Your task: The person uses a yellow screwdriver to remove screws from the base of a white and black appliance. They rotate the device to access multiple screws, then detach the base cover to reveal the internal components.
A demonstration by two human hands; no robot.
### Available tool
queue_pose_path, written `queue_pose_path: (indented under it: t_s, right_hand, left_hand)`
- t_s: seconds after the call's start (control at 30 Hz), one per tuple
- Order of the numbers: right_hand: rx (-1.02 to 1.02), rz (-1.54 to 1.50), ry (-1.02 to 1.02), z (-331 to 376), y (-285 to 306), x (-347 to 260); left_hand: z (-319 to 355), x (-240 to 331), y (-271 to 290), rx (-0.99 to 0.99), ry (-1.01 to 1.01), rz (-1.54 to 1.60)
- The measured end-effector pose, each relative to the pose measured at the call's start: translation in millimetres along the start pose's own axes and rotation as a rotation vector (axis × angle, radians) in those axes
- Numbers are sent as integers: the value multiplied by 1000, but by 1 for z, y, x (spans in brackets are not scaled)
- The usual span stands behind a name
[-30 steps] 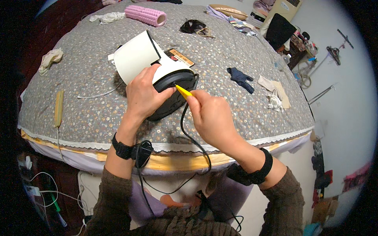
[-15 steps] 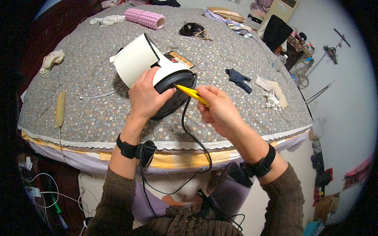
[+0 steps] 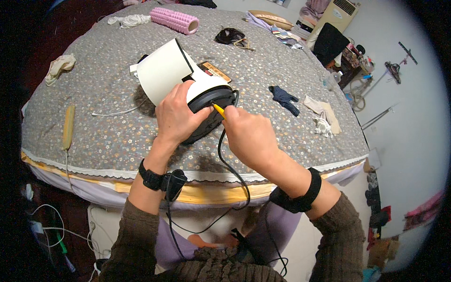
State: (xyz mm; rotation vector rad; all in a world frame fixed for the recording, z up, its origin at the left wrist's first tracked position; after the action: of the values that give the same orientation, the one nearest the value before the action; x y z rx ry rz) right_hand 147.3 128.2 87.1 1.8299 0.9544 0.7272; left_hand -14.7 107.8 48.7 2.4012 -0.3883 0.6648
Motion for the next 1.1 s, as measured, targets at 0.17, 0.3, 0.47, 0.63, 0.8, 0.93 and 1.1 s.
queue_pose_path:
  t_s: [0.17, 0.3, 0.47, 0.63, 0.8, 0.93, 1.1]
  right_hand:
    - [-251, -1388, -721, 10, -40, 42]
    - [-220, -1992, -1046, 23, -63, 27]
    - [-71, -1657, -900, 10, -47, 35]
    - [-9, -647, -396, -12, 4, 31]
    - [43, -2, 75, -6, 11, -11]
    - [-21, 162, 138, -5, -1, -15]
    - [-54, -19, -1, -13, -3, -2]
  left_hand:
    - [2, -1, 1, 8, -9, -13]
    - [2, -3, 1, 33, -10, -6]
    - [3, -7, 6, 64, 33, 10]
    - [0, -9, 6, 48, 73, 37]
    - [-1, -10, 4, 44, 81, 34]
    - [-2, -10, 4, 61, 60, 33]
    - [0, -8, -1, 63, 24, -1]
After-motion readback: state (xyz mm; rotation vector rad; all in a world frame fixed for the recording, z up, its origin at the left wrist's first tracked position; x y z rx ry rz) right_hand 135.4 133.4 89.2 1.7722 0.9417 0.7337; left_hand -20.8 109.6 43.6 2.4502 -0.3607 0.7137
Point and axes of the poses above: each hand's wrist, its own z-axis away from the middle knuckle, its own y-axis out of the back of the hand, x = y × z, the point moved 8 cm from there along -z, towards the middle knuckle, and after that the axes turned 3 degrees about y, right-handed, at the moved point
